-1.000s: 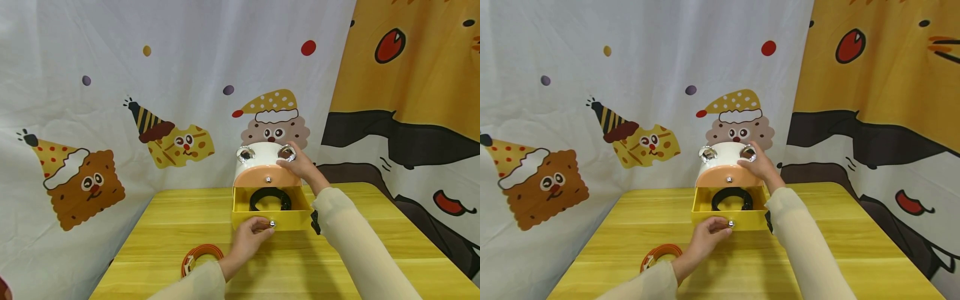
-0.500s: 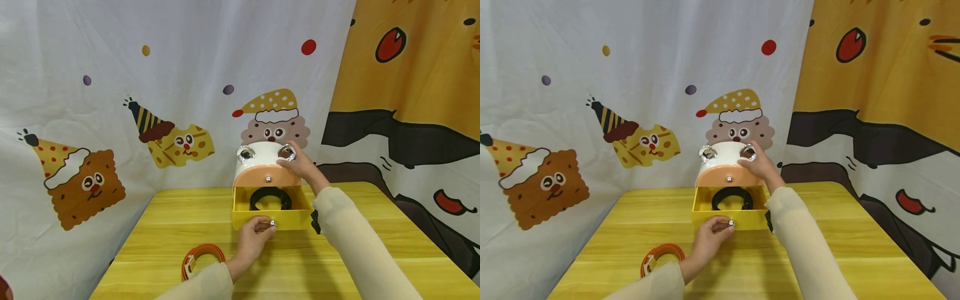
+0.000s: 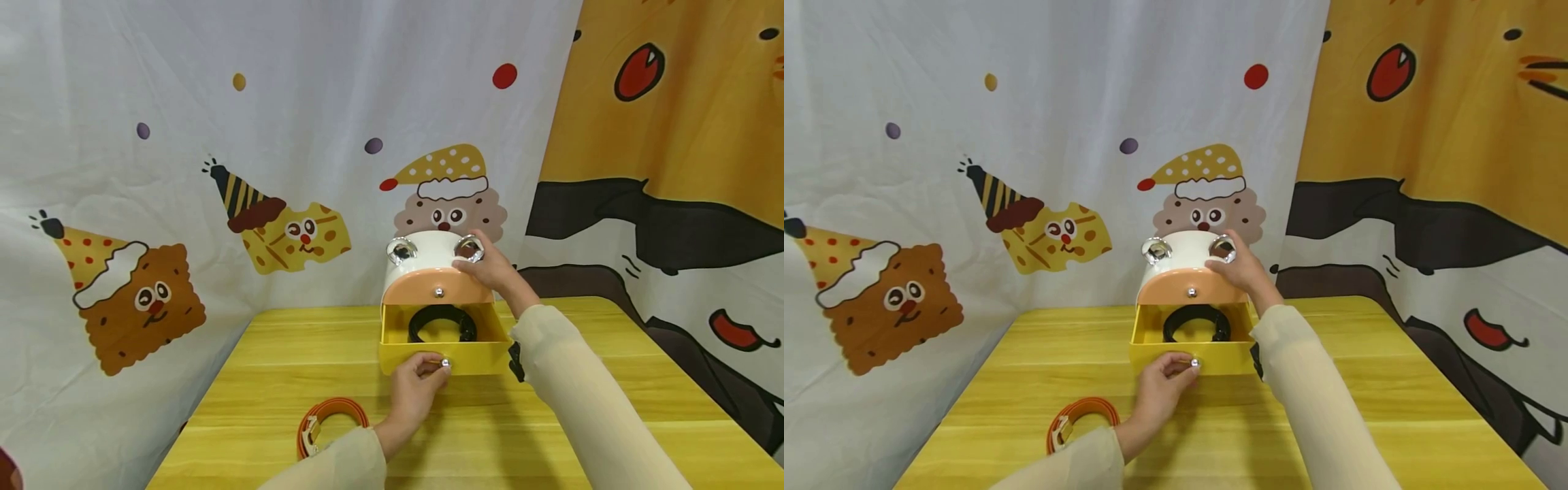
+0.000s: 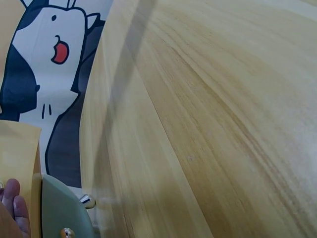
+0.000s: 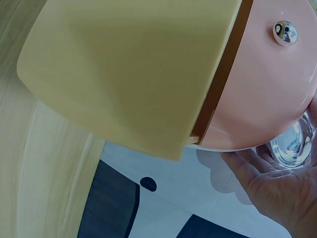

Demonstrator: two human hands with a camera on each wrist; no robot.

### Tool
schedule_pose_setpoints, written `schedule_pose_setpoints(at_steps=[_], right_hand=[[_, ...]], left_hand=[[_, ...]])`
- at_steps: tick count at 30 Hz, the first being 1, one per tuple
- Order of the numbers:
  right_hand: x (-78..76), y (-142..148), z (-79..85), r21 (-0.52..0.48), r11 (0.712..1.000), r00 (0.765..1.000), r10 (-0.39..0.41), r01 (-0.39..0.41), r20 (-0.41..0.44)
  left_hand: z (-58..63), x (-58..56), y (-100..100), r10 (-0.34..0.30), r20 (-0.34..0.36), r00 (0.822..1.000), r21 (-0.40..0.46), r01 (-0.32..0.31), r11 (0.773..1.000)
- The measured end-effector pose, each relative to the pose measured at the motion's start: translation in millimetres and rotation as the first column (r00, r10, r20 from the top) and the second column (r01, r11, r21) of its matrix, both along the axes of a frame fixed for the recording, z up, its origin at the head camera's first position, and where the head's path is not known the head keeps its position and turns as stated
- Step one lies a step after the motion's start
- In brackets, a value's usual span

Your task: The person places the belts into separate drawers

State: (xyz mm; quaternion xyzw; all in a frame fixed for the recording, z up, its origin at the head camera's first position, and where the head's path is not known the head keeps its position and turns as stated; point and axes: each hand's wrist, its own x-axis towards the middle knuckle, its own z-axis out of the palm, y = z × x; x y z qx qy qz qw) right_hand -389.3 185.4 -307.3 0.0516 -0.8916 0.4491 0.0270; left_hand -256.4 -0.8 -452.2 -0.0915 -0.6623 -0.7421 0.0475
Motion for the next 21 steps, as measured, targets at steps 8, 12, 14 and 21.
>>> schedule_pose_setpoints(at_steps=[8,12,14,21], right_hand=[[-0.3,0.7,-0.5,0.012,1.0,1.0,-0.011,0.011,0.005],[0.2,0.5,0.1,0.012,1.0,1.0,-0.011,0.011,0.007],[0.1,0.3,0.2,0.01,1.0,1.0,-0.014,0.014,0.007],[-0.4,-1.0,-0.1,0.003,1.0,1.0,-0.014,0.014,0.004]], left_hand=[[0.0,-7.4,0.1,0.048,-0.026,0.999,-0.028,-0.049,0.998],[-0.1,-12.5,1.5,0.06,-0.025,0.998,-0.032,-0.061,0.998],[0.2,-14.4,2.3,0.06,-0.023,0.998,-0.035,-0.061,0.998],[0.0,-22.7,4.5,0.077,-0.008,0.997,-0.045,-0.077,0.996]])
